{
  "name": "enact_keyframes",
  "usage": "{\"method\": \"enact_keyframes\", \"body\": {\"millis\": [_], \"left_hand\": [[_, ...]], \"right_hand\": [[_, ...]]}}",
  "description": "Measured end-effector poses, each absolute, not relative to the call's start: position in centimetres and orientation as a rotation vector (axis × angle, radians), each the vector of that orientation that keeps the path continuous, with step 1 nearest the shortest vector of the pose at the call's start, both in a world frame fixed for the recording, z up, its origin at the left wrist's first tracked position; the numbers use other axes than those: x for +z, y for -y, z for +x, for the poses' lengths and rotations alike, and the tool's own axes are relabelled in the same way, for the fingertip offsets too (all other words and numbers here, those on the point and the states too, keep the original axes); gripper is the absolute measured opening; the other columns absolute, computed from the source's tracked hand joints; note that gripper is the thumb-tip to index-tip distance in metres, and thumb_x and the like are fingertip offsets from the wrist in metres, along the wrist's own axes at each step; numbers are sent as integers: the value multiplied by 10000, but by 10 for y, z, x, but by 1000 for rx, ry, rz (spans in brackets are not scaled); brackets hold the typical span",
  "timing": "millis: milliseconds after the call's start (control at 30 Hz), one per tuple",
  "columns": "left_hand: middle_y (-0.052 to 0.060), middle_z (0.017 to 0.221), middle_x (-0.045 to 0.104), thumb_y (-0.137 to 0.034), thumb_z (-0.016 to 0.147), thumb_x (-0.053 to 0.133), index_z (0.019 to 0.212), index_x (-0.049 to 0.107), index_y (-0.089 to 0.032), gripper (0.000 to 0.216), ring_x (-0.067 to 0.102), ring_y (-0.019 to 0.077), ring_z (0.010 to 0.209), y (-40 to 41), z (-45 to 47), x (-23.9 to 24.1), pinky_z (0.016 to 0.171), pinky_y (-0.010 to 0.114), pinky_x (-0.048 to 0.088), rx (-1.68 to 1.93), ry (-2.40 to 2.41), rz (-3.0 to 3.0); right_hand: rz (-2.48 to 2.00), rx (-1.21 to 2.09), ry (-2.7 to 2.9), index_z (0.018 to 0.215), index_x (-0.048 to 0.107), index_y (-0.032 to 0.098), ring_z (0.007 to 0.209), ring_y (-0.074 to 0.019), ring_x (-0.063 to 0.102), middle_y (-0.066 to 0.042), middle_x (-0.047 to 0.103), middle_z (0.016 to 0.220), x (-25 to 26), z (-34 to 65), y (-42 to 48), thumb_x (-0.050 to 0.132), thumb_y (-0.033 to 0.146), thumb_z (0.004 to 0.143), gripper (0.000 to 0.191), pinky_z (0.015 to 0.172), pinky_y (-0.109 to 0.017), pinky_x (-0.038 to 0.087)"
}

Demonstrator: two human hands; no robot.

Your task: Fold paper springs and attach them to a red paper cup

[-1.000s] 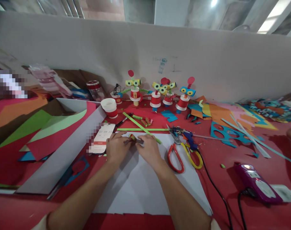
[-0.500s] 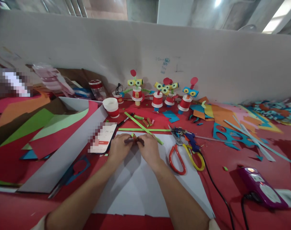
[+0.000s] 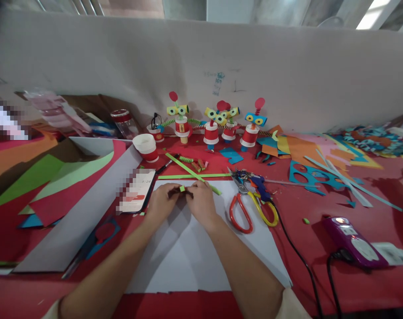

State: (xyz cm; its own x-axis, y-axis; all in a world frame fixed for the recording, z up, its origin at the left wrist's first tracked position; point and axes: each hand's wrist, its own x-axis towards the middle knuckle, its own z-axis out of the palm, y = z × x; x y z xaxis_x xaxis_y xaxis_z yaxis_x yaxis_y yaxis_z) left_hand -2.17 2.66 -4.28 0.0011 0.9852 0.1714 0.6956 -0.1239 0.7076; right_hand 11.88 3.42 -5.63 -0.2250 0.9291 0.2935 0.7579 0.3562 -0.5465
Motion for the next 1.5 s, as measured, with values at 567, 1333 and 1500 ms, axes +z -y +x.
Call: {"method": "enact_keyframes", "body": {"millis": [567, 1333, 1500], "left_hand": [[12, 864, 731, -68, 675, 591, 972, 669, -207, 336, 664, 170, 808, -27, -24, -40, 763, 261, 472, 983, -1635, 1717], [-14, 755, 676, -101, 693, 578, 888, 627, -230, 239, 626, 166, 731, -28, -28, -45, 692, 251, 442, 1007, -1623, 1771], [-12, 750, 658, -95, 686, 550, 816, 622, -221, 195, 605, 158, 714, -28, -29, -46, 697, 254, 441, 1020, -1579, 1776]], "right_hand": [[-1528, 545, 1943, 954, 736, 209, 915, -206, 600, -63, 696, 927, -47, 126, -33, 657, 103, 753, 241, 853, -330, 438], [-1461, 590, 1896, 889, 732, 213, 854, -189, 643, -51, 721, 901, -42, 126, -30, 618, 70, 754, 227, 852, -348, 458], [-1459, 607, 1881, 894, 736, 182, 852, -202, 634, -74, 719, 899, -42, 126, -29, 619, 60, 742, 227, 852, -361, 461]]}}
